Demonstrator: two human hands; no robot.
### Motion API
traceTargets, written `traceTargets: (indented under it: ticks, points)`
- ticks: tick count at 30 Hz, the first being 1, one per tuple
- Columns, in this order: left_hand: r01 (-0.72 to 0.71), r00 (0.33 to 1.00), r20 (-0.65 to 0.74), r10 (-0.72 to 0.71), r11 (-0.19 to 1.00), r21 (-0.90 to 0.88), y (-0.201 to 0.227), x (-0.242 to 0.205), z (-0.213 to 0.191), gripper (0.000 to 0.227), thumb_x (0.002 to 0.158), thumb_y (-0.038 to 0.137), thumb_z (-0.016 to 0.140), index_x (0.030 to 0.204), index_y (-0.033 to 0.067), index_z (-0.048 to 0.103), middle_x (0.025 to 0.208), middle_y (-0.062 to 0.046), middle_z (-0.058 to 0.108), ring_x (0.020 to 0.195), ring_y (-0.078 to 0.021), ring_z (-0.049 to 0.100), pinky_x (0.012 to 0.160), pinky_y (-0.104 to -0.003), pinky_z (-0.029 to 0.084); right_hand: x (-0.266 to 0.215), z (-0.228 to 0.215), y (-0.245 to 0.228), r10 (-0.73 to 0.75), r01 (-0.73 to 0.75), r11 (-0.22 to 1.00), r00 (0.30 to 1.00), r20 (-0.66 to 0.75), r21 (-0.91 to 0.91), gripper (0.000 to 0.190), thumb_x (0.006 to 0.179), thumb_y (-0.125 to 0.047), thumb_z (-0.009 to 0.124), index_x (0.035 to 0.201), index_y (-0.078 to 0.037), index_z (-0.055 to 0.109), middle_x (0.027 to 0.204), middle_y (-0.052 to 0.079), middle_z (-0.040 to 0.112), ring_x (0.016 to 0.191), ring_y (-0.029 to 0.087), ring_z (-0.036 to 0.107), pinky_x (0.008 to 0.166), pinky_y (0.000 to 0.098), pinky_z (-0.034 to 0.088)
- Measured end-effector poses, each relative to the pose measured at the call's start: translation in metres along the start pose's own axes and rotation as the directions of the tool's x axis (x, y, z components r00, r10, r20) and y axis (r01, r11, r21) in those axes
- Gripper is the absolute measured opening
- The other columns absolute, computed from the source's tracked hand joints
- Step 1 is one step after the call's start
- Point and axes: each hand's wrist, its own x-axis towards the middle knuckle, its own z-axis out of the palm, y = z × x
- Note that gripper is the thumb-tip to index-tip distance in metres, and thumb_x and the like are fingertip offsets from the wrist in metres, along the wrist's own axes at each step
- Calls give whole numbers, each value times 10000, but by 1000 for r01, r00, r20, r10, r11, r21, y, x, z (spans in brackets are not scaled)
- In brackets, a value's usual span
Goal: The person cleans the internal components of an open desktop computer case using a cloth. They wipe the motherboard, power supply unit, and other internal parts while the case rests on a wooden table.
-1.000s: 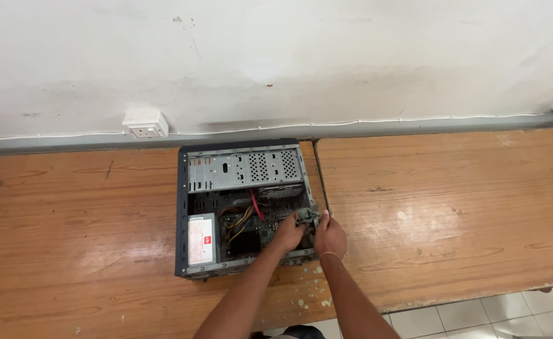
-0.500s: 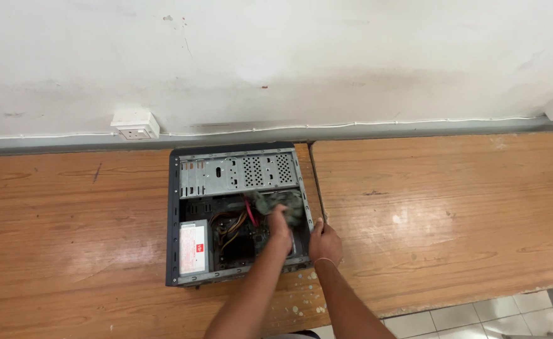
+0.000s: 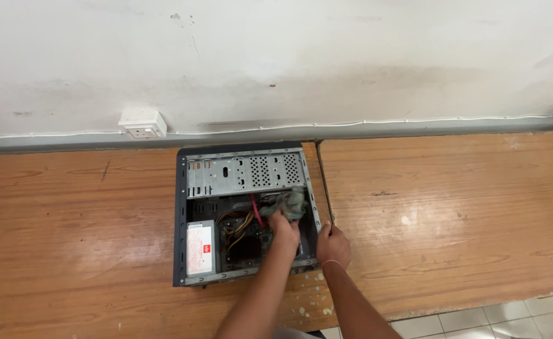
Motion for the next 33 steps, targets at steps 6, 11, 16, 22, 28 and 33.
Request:
traceTargets:
  ticks: [6, 11, 16, 22, 28, 33]
  points:
    - [-303, 924, -188, 332, 938, 166, -17, 12, 9, 395, 948, 209, 480, 1306, 103, 611, 1250, -101, 681, 1095, -280, 645, 979, -461, 514, -5, -6, -6, 48, -48, 999, 999, -4, 1, 488, 993, -467, 440, 1026, -127, 787, 1017, 243, 738, 983, 481, 678, 880, 575, 519]
    - [-272, 944, -73, 322, 884, 380, -19, -75, 56, 543, 903, 251, 625, 1400, 74, 496, 1361, -126, 595, 1237, -270, 538, 1073, -425, 369, -4, -6, -6, 51, -51, 999, 999, 13, 3, 468, 984, -437, 445, 1009, -122, 791, 1014, 237, 740, 976, 472, 683, 876, 570, 523]
    - [-359, 923, 126, 363, 702, 615, -10, -97, 66, 885, 792, 155, 787, 1517, 98, 284, 1475, -100, 454, 1327, -278, 459, 1108, -414, 367, -8, -14, -11, 71, -72, 997, 996, 46, 26, 453, 971, -420, 447, 999, -126, 789, 1005, 230, 746, 964, 464, 691, 869, 566, 529]
    - [-426, 900, 128, 416, 781, 457, -7, -44, 29, 671, 886, 128, 734, 1475, 81, 416, 1408, -75, 593, 1245, -239, 568, 1061, -373, 416, 0, 3, 4, -14, 14, 1000, 1000, -23, 12, 450, 975, -424, 449, 987, -130, 790, 991, 234, 743, 955, 475, 686, 858, 572, 526]
    - [-482, 852, -61, 520, 825, 295, 30, -43, 28, 450, 942, 117, 668, 1373, 49, 560, 1357, -95, 659, 1129, -246, 656, 959, -384, 520, 4, 10, 0, -100, 89, 984, 993, -65, -156, 472, 1036, -466, 376, 1106, -165, 733, 937, 230, 742, 897, 474, 697, 796, 594, 540]
    - [-206, 937, -228, 264, 946, 251, 29, -61, 37, 394, 963, 183, 665, 1316, 43, 561, 1317, -128, 653, 1116, -272, 636, 948, -422, 522, -3, 17, 2, -126, 95, 968, 984, -124, -231, 443, 1081, -419, 352, 1036, -115, 671, 872, 235, 743, 832, 461, 714, 752, 576, 555]
